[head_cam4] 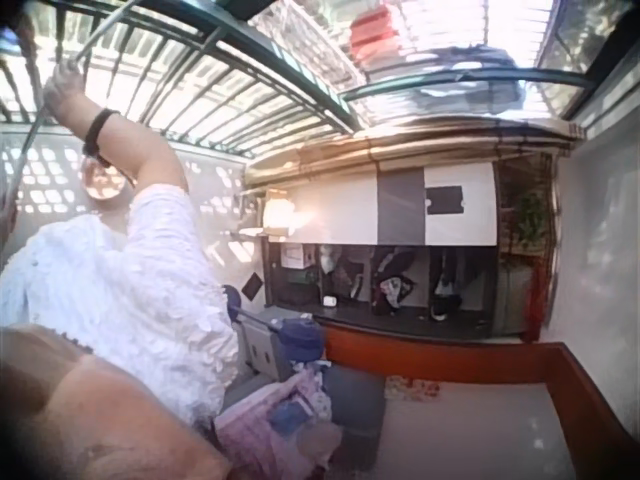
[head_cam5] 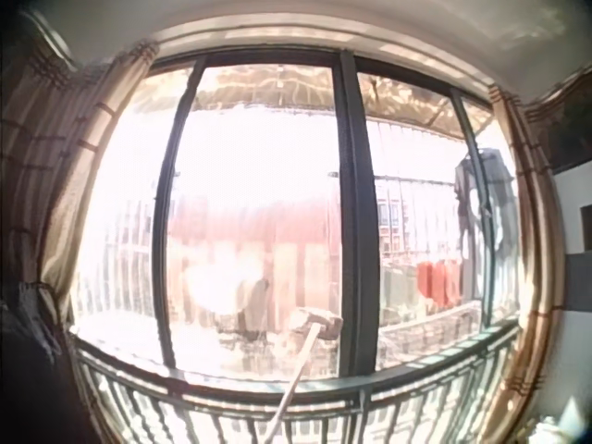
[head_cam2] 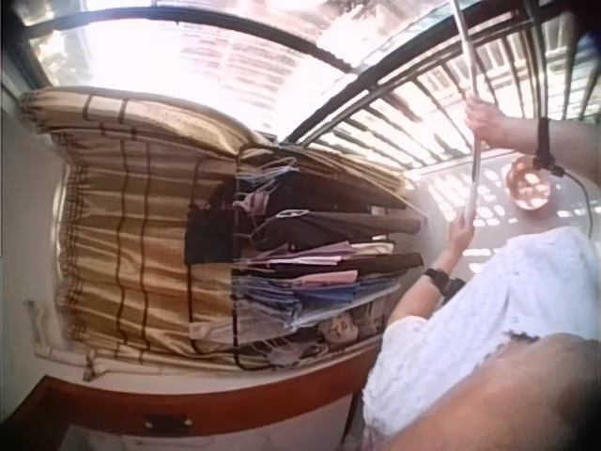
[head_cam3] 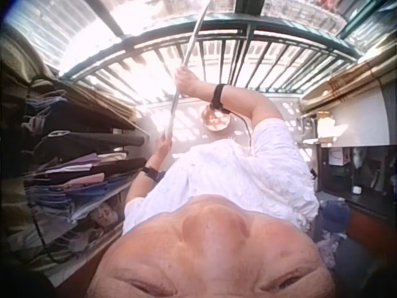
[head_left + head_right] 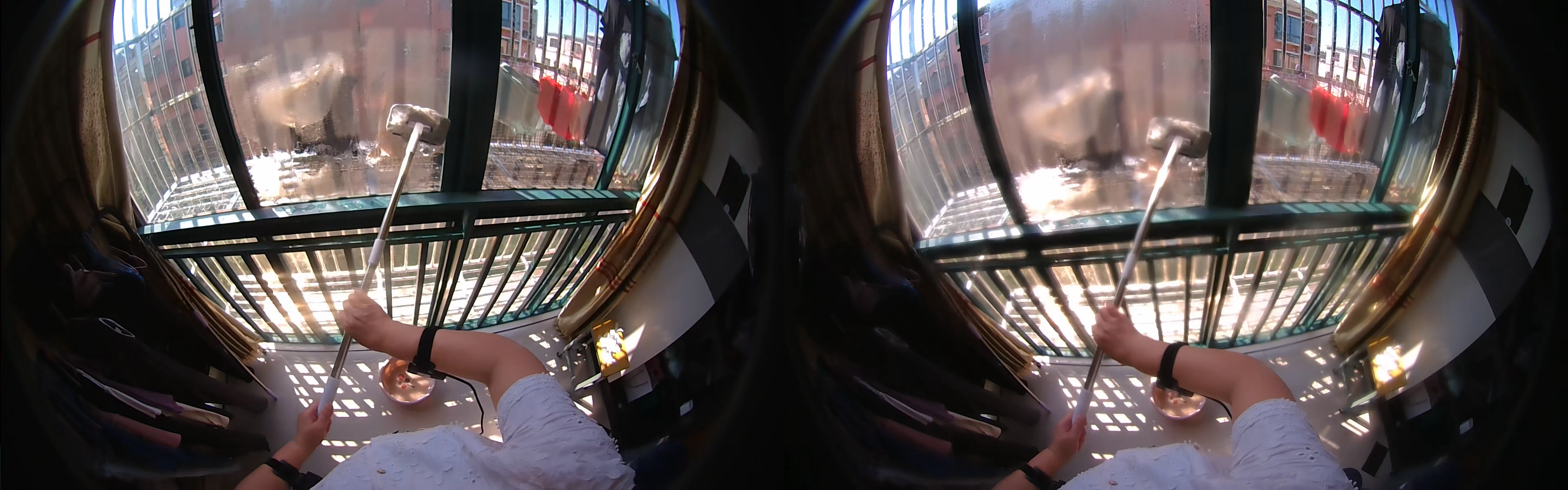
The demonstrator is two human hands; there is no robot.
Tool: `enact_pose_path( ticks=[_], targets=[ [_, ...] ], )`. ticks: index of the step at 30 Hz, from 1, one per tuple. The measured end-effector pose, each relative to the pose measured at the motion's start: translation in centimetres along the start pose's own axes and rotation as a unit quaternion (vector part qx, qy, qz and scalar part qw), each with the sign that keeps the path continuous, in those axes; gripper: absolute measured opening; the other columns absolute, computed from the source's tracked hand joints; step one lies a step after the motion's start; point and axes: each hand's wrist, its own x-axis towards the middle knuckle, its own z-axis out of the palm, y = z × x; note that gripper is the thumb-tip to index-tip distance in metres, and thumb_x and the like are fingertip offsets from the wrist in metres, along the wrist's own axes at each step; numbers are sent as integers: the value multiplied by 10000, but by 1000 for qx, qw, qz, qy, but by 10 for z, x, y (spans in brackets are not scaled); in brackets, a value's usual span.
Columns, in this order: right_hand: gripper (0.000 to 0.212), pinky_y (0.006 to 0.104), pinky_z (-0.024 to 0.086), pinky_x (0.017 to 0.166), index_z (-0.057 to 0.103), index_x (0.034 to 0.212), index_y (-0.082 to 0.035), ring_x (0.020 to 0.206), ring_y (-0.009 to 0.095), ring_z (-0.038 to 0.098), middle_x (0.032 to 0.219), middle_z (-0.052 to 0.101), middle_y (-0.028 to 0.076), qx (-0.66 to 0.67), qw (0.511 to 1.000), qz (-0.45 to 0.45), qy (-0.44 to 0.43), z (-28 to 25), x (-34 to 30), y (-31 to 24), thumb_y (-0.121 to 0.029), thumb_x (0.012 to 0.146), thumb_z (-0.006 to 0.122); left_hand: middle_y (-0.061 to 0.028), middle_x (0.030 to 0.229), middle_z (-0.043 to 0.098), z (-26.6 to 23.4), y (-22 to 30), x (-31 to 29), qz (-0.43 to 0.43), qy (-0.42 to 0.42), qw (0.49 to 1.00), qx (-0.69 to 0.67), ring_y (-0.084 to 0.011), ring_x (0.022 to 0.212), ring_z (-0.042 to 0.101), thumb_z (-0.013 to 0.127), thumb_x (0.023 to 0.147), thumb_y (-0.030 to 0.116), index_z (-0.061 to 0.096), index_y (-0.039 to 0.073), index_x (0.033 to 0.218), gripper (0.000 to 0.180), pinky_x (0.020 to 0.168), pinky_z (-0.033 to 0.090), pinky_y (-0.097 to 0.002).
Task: The recorder is cleaning the window using a squeegee with a handle.
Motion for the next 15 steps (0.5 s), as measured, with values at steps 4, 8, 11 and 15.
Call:
enact_pose_path(
  ticks=[4,8,11,15],
  targets=[
    [43,411,303,1039,615,700,-108,953,259,515,805,539,55,-76,994,16,73,-37,22,36,-107,698,572,32,549,475,2,57,17,63,3,998,-14,-50,465,452,533,935,284,540,52,786,276,415,351,-234],
    [73,421,208,1095,636,764,-141,1028,261,501,860,558,57,-102,994,45,8,-40,47,35,-162,724,579,-4,554,497,-23,74,22,83,36,995,38,-100,488,473,546,922,282,547,35,800,276,456,375,-271],
    [105,421,245,1059,625,830,-129,1040,269,495,890,564,76,21,997,60,35,-32,62,5,-193,752,597,-109,569,523,-66,83,4,166,119,954,220,-222,505,532,575,892,301,558,23,812,289,492,419,-340],
    [165,415,310,959,600,801,-95,964,310,495,889,557,106,106,984,75,122,-10,113,-40,-249,756,641,-173,619,570,-121,124,-44,172,207,899,346,-375,593,587,589,876,351,545,26,791,339,516,446,-409]
  ],
)
